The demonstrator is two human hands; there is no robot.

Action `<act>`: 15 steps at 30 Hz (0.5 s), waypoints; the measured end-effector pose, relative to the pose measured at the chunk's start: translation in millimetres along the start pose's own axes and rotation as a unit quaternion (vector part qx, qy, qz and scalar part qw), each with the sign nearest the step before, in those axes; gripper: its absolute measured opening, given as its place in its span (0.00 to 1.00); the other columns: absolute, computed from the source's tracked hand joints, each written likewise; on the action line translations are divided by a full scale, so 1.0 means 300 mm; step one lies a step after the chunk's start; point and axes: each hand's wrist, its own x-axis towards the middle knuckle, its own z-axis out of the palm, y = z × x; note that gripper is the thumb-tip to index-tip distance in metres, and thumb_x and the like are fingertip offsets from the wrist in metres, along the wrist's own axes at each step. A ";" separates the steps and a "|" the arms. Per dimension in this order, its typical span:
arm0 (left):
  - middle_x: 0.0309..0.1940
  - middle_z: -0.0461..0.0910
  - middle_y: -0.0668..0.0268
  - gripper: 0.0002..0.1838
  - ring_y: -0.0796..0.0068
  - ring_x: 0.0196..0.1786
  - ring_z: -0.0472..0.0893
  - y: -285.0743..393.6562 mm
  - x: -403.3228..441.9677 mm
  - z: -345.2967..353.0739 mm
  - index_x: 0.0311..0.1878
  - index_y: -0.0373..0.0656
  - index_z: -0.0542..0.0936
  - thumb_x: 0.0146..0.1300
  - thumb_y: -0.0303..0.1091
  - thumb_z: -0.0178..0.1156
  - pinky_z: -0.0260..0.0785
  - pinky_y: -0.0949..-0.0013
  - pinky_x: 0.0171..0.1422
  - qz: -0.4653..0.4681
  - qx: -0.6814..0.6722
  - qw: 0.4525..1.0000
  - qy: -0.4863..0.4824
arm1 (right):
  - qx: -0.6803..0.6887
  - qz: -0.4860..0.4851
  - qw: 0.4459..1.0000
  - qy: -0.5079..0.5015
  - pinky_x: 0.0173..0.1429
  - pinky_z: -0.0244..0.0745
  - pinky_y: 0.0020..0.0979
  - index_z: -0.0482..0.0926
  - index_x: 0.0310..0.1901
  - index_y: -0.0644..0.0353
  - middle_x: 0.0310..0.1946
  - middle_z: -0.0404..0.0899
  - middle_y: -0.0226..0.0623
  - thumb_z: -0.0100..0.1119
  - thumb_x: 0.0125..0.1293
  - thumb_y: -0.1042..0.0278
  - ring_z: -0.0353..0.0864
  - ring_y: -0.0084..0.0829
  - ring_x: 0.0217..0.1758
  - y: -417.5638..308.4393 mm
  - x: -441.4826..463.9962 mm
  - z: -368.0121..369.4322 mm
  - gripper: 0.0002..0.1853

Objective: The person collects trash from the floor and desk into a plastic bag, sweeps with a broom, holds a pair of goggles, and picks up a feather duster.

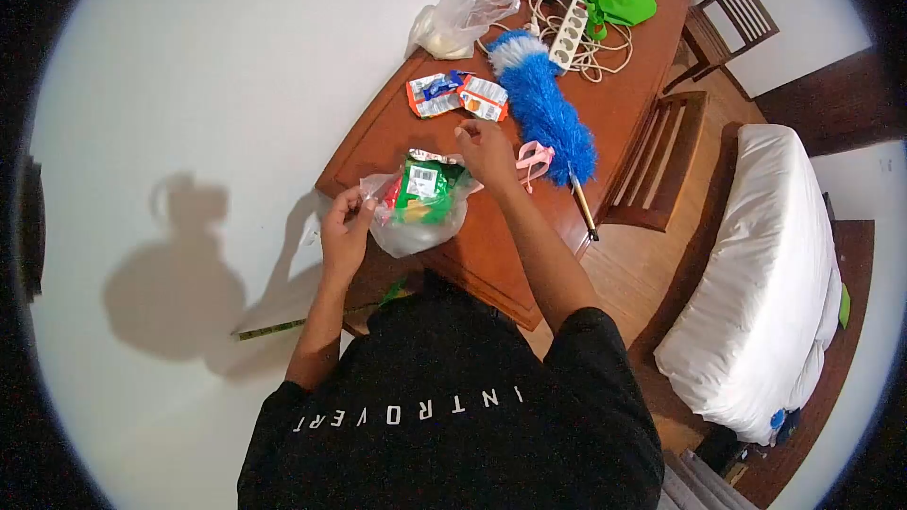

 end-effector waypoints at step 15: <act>0.40 0.79 0.67 0.14 0.83 0.39 0.74 0.009 0.067 0.039 0.49 0.36 0.75 0.63 0.33 0.58 0.66 0.77 0.44 -0.036 -0.037 0.999 -0.010 | -0.257 0.033 0.966 0.016 0.50 0.74 0.45 0.71 0.52 0.60 0.57 0.66 0.42 0.64 0.54 0.59 0.76 0.48 0.50 0.241 0.222 0.124 0.25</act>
